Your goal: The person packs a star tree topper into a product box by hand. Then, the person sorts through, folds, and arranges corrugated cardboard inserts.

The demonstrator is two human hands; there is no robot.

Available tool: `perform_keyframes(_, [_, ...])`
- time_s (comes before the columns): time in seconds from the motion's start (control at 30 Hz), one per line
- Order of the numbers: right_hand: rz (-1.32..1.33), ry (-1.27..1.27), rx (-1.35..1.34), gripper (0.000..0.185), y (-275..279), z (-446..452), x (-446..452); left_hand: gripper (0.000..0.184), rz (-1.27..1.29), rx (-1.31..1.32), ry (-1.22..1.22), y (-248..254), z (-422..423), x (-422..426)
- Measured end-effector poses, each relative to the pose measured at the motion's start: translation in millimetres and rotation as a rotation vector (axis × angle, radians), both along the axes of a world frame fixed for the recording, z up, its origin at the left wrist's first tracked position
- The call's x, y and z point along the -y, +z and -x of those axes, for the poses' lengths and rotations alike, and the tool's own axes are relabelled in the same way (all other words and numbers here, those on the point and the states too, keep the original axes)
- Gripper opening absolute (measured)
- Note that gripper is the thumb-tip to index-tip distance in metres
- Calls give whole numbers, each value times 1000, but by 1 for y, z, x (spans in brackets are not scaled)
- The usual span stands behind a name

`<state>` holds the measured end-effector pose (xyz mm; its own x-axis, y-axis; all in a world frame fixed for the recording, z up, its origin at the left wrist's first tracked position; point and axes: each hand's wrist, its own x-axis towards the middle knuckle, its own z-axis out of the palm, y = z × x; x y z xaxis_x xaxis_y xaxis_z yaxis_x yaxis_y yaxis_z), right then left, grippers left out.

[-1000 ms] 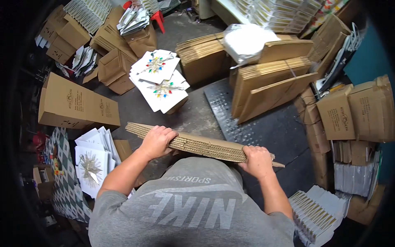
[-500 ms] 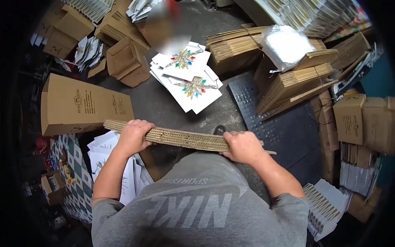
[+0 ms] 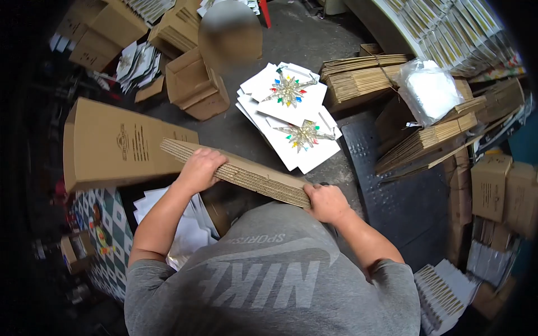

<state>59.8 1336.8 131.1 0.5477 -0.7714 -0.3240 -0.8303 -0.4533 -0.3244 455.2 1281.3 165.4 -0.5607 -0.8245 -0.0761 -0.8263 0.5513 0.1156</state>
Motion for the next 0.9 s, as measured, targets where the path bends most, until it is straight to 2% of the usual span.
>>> perform_keyframes(0.13, [-4,-152,-22,39,0,-77,2,23,-16,-66,-137,-27,-60,74])
perform_keyframes(0.27, [0,-247,-43,38,10,-138,28,21,5,-80,-251,-33,-108,141])
perform_keyframes(0.37, [-26,-316,-71,38,13,-166,33,20,3,-88,-343,-41,-121,180])
perform_keyframes(0.67, [-1,-477,106,37,-17,-215,74,15,129,-52,-511,-41,-126,277])
perform_keyframes(0.77, [29,-544,147,40,-28,-235,92,18,106,-16,-564,-37,-129,317])
perform_keyframes(0.9, [10,-627,158,42,-44,-273,141,20,57,13,-624,-56,-149,384])
